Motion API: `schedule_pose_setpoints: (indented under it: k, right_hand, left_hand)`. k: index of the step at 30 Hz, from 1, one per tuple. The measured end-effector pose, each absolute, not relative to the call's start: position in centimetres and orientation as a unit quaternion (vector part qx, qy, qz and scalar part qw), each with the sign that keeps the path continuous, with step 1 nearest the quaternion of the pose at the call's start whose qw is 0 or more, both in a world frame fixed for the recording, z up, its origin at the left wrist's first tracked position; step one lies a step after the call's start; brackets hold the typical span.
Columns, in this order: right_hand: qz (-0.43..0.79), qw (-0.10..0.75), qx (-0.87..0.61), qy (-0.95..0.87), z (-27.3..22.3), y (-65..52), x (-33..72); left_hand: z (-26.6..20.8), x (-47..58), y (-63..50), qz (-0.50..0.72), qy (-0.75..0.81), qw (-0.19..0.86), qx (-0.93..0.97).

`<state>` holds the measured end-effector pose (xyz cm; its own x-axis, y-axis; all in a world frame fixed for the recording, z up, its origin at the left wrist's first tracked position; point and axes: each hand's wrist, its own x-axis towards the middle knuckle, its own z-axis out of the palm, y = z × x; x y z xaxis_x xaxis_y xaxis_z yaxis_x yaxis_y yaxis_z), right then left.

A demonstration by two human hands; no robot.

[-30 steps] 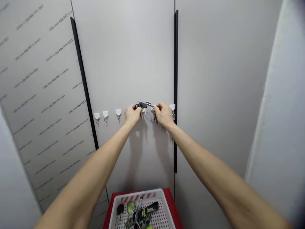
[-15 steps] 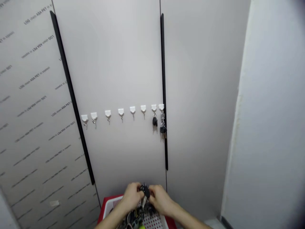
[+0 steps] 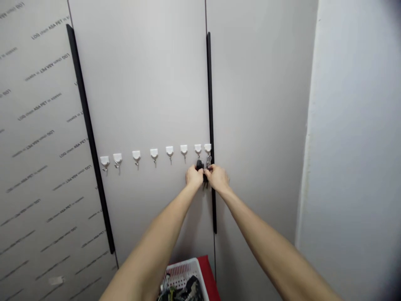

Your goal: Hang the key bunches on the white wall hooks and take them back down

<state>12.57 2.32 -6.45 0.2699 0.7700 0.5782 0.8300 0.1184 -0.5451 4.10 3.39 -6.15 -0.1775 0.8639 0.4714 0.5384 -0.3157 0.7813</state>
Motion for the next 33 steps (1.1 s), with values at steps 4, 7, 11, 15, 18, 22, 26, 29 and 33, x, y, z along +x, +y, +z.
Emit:
schedule_pose_setpoints:
  k: [4, 7, 11, 15, 18, 22, 26, 29, 33]
  right_hand:
    - [-0.049, 0.522, -0.613, -0.59, -4.4, 2.6, 13.3]
    - [-0.068, 0.588, -0.554, -0.586, -1.7, 2.5, 14.0]
    - [-0.012, 0.569, -0.477, -0.67, -1.1, 1.0, 13.4]
    - [0.092, 0.463, -0.461, -0.752, -6.4, -1.6, 11.6]
    - [0.146, 0.356, -0.467, -0.796, -12.8, -3.4, 9.9]
    - [0.186, 0.234, -0.484, -0.823, -20.6, -5.1, 7.6]
    - [0.181, 0.137, -0.491, -0.841, -24.6, -6.2, 6.6]
    - [0.194, 0.09, -0.485, -0.848, -24.9, -6.3, 6.6]
    - [0.289, 0.224, -0.467, -0.805, -21.7, -5.0, 5.6]
  left_hand:
    - [-4.3, 4.1, 4.1, 0.547, 0.527, 0.154, 0.632]
    - [-1.6, 3.6, 3.3, 0.58, 0.475, 0.149, 0.644]
    - [-0.7, 2.3, 0.7, 0.548, 0.435, 0.19, 0.689]
    - [-6.6, -0.8, -2.1, 0.502, 0.441, 0.281, 0.689]
    - [-13.9, -3.5, -4.2, 0.448, 0.478, 0.341, 0.674]
    - [-22.4, -6.2, -6.5, 0.37, 0.54, 0.346, 0.672]
    - [-26.5, -7.3, -8.2, 0.301, 0.572, 0.293, 0.705]
    - [-26.7, -7.8, -8.8, 0.306, 0.574, 0.307, 0.695]
    - [-22.7, -8.5, -7.6, 0.425, 0.535, 0.424, 0.594]
